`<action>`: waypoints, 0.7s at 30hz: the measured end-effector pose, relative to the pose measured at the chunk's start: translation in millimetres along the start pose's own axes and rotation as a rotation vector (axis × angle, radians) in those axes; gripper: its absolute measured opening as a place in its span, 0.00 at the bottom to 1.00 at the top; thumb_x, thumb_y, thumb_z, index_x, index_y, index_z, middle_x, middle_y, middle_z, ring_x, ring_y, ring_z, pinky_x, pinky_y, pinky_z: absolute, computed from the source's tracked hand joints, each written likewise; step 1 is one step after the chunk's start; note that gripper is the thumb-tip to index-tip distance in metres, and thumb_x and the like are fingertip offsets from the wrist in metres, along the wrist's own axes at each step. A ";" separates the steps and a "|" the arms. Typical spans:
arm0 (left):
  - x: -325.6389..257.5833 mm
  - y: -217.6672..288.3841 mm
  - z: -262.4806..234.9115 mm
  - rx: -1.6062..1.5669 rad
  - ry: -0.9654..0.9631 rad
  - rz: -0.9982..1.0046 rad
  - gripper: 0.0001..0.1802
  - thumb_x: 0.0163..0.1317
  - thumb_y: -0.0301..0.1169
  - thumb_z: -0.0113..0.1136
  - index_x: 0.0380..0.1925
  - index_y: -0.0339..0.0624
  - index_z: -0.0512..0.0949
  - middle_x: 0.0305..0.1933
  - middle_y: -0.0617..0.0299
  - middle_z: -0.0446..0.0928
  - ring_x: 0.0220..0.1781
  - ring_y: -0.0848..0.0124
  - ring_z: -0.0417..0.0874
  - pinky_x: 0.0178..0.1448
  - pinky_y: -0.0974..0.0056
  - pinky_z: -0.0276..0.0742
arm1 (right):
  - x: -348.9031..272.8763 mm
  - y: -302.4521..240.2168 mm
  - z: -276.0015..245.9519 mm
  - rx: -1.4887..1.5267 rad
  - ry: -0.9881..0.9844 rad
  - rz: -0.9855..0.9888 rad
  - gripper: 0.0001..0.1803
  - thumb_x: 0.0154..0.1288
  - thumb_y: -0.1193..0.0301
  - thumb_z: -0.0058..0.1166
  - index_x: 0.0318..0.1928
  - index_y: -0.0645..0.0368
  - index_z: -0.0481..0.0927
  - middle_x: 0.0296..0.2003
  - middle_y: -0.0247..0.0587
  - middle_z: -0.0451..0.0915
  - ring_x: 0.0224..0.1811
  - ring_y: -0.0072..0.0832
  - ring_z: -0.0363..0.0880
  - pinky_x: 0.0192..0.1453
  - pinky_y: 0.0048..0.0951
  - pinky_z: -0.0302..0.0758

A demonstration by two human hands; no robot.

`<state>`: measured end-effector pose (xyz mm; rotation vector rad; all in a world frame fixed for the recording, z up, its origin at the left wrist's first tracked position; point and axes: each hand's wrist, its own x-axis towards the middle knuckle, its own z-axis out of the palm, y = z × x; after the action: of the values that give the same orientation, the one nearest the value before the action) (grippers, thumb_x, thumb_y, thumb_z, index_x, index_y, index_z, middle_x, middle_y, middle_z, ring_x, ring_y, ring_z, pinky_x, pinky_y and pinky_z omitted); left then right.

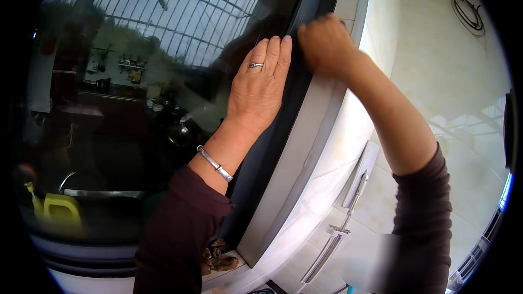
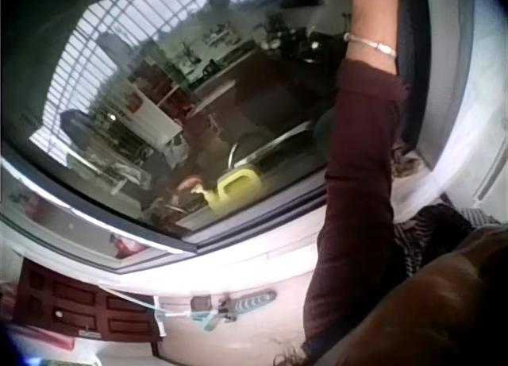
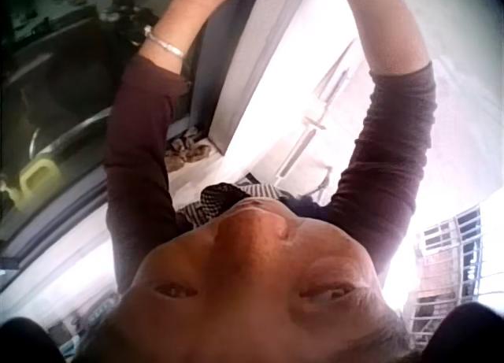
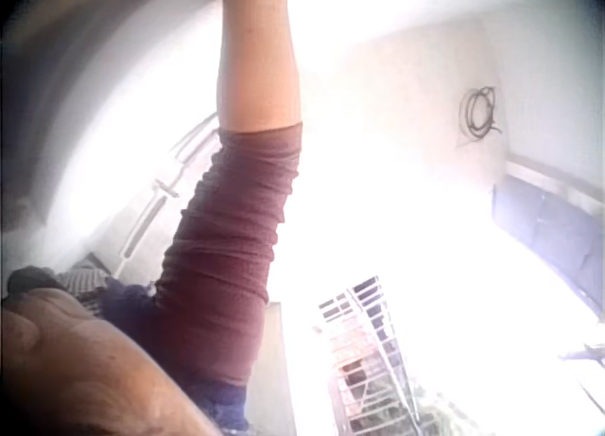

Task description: The person wipes a large window pane and its frame using a dark cloth, moving methodically across the surface and along the edges. After finishing the window, the person walks into the kitchen, picks up a cloth from a table, and rinses it under the sink faucet.

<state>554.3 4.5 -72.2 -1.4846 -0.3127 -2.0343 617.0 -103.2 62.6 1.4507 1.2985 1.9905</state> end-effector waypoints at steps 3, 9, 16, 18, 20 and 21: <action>0.0 3.2 3.5 0.098 -0.032 -0.016 0.34 0.57 0.27 0.62 0.65 0.32 0.66 0.63 0.52 0.69 0.65 0.58 0.69 0.70 0.56 0.65 | -9.1 6.6 -3.3 0.105 -0.083 -0.183 0.08 0.52 0.76 0.58 0.35 0.58 0.81 0.31 0.48 0.83 0.39 0.44 0.84 0.49 0.36 0.76; 42.0 8.2 14.9 0.292 -0.171 -0.118 0.31 0.64 0.34 0.55 0.65 0.30 0.66 0.71 0.51 0.64 0.74 0.57 0.59 0.78 0.48 0.46 | 40.3 50.5 -3.0 -0.013 0.010 0.061 0.10 0.57 0.78 0.54 0.39 0.54 0.83 0.36 0.50 0.84 0.45 0.45 0.83 0.53 0.37 0.77; 42.1 13.8 22.5 0.413 -0.169 -0.066 0.28 0.70 0.43 0.49 0.65 0.39 0.69 0.72 0.54 0.64 0.77 0.57 0.56 0.80 0.47 0.42 | 117.7 140.0 33.4 -0.131 0.042 0.471 0.13 0.63 0.72 0.55 0.48 0.59 0.81 0.47 0.55 0.81 0.55 0.47 0.78 0.59 0.42 0.74; 40.6 10.5 18.0 0.421 -0.166 -0.063 0.28 0.70 0.43 0.49 0.65 0.39 0.69 0.72 0.54 0.64 0.77 0.56 0.55 0.80 0.46 0.42 | 127.9 143.3 28.7 -0.009 0.265 0.666 0.11 0.62 0.70 0.58 0.44 0.58 0.81 0.42 0.54 0.83 0.52 0.47 0.80 0.56 0.44 0.75; 37.7 11.7 22.7 0.416 -0.159 -0.057 0.28 0.70 0.43 0.49 0.64 0.39 0.70 0.72 0.54 0.64 0.78 0.56 0.55 0.80 0.46 0.41 | 123.9 153.0 29.2 -0.018 0.337 0.661 0.10 0.62 0.70 0.57 0.43 0.59 0.80 0.42 0.53 0.83 0.51 0.48 0.80 0.54 0.45 0.76; 37.3 11.9 23.9 0.404 -0.149 -0.060 0.27 0.70 0.43 0.49 0.64 0.39 0.71 0.72 0.54 0.64 0.77 0.56 0.55 0.80 0.46 0.42 | 124.3 156.4 27.3 -0.018 0.379 0.658 0.10 0.63 0.70 0.57 0.42 0.60 0.80 0.42 0.53 0.83 0.51 0.48 0.80 0.54 0.45 0.76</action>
<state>572.6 -4.8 -31.2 -1.3827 -0.7868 -1.7727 624.6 -81.6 263.0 1.7028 0.9969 2.7999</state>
